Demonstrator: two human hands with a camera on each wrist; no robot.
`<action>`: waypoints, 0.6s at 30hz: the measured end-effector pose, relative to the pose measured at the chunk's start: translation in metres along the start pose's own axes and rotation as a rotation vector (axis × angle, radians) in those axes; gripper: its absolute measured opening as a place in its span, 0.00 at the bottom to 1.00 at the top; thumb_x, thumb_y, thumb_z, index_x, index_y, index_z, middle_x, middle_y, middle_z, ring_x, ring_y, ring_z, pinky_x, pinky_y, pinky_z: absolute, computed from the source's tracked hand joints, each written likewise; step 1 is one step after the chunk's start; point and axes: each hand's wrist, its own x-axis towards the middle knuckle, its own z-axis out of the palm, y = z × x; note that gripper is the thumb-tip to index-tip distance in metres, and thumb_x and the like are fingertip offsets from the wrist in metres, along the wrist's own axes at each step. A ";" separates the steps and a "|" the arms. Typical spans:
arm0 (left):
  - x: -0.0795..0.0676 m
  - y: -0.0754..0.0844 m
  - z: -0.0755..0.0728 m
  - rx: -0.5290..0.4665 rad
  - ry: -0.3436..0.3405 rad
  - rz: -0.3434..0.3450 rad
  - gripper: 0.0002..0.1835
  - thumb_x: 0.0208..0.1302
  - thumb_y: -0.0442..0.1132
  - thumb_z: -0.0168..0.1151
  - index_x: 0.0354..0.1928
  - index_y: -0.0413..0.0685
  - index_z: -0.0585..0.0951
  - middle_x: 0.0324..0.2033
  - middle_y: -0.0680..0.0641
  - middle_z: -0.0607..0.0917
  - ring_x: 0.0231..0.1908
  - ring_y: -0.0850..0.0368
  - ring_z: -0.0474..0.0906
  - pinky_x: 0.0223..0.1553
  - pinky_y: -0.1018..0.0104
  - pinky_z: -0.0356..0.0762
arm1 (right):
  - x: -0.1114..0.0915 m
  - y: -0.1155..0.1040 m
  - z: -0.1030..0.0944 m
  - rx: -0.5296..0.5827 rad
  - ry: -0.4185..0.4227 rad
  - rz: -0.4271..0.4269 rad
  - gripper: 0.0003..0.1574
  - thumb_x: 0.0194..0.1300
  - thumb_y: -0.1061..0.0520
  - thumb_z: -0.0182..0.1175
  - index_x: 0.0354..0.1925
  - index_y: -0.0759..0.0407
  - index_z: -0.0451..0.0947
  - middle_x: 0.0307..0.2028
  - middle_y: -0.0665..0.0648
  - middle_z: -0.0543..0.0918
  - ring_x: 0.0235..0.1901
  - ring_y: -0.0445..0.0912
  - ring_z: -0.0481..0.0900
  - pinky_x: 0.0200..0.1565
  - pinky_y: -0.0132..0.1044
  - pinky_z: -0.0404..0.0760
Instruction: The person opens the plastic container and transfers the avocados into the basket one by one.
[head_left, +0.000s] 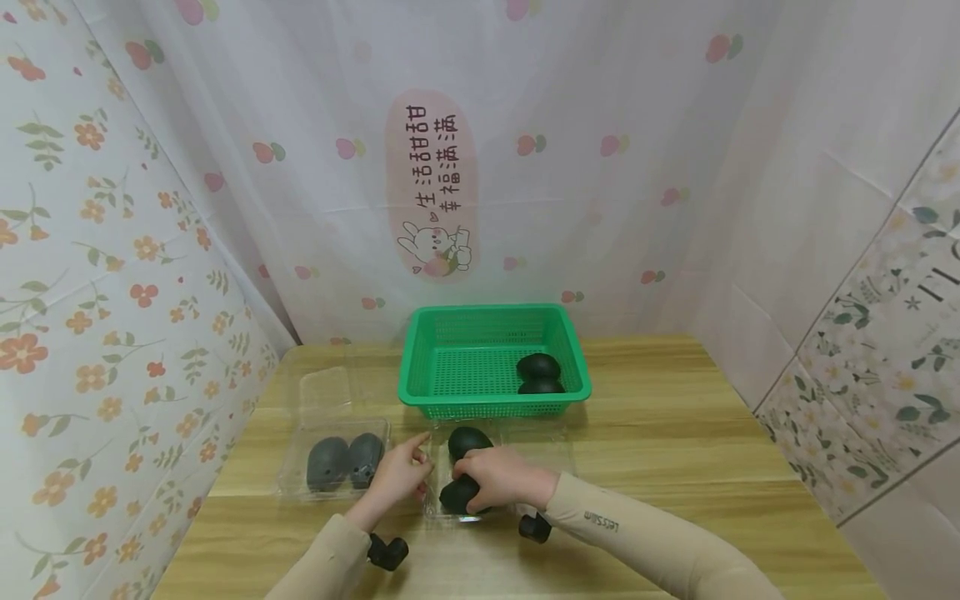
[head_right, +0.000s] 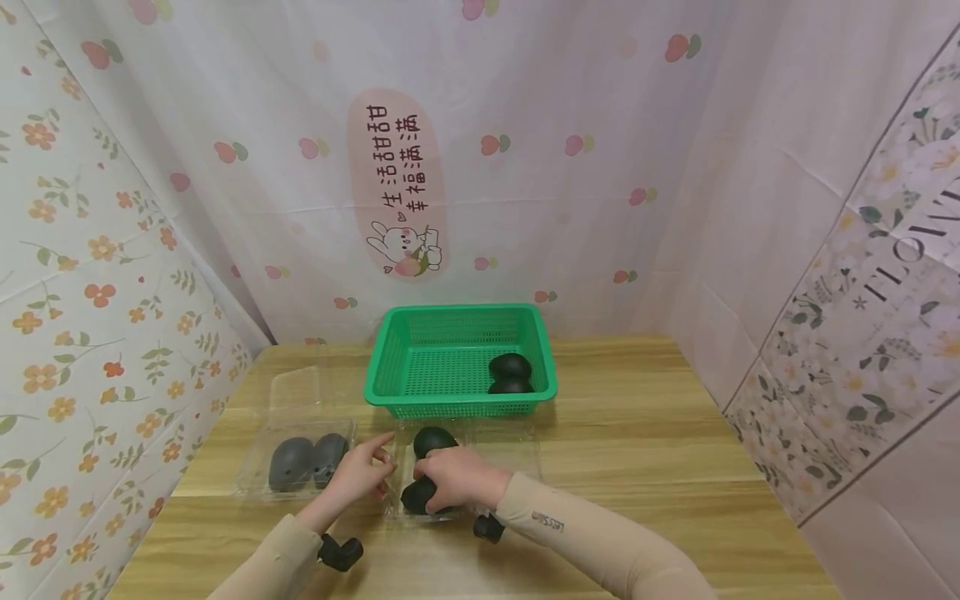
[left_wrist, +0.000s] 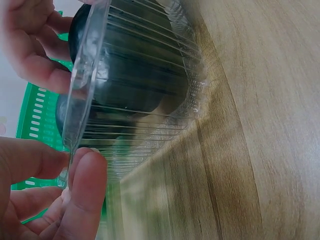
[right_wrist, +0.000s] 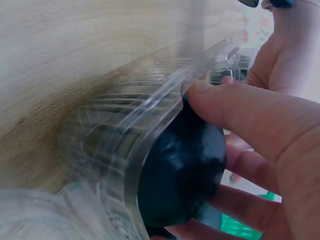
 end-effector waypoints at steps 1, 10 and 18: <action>0.000 0.000 0.000 0.001 -0.002 0.000 0.29 0.61 0.28 0.58 0.66 0.30 0.67 0.26 0.49 0.77 0.14 0.53 0.77 0.16 0.57 0.80 | 0.000 0.000 0.001 0.004 0.000 0.001 0.26 0.48 0.45 0.74 0.47 0.47 0.82 0.39 0.44 0.80 0.32 0.36 0.76 0.33 0.29 0.76; 0.000 0.001 0.000 0.012 0.002 -0.002 0.29 0.60 0.28 0.57 0.66 0.30 0.67 0.27 0.49 0.77 0.15 0.52 0.78 0.17 0.55 0.81 | 0.006 -0.001 0.004 0.073 -0.013 0.007 0.26 0.49 0.46 0.74 0.47 0.50 0.82 0.39 0.46 0.81 0.35 0.35 0.77 0.36 0.27 0.76; 0.000 0.002 0.000 0.029 0.012 0.002 0.29 0.60 0.27 0.57 0.65 0.31 0.68 0.26 0.50 0.78 0.15 0.51 0.79 0.17 0.55 0.81 | 0.009 0.001 0.004 0.167 -0.030 0.026 0.28 0.48 0.48 0.75 0.48 0.53 0.82 0.41 0.48 0.84 0.37 0.37 0.78 0.39 0.28 0.77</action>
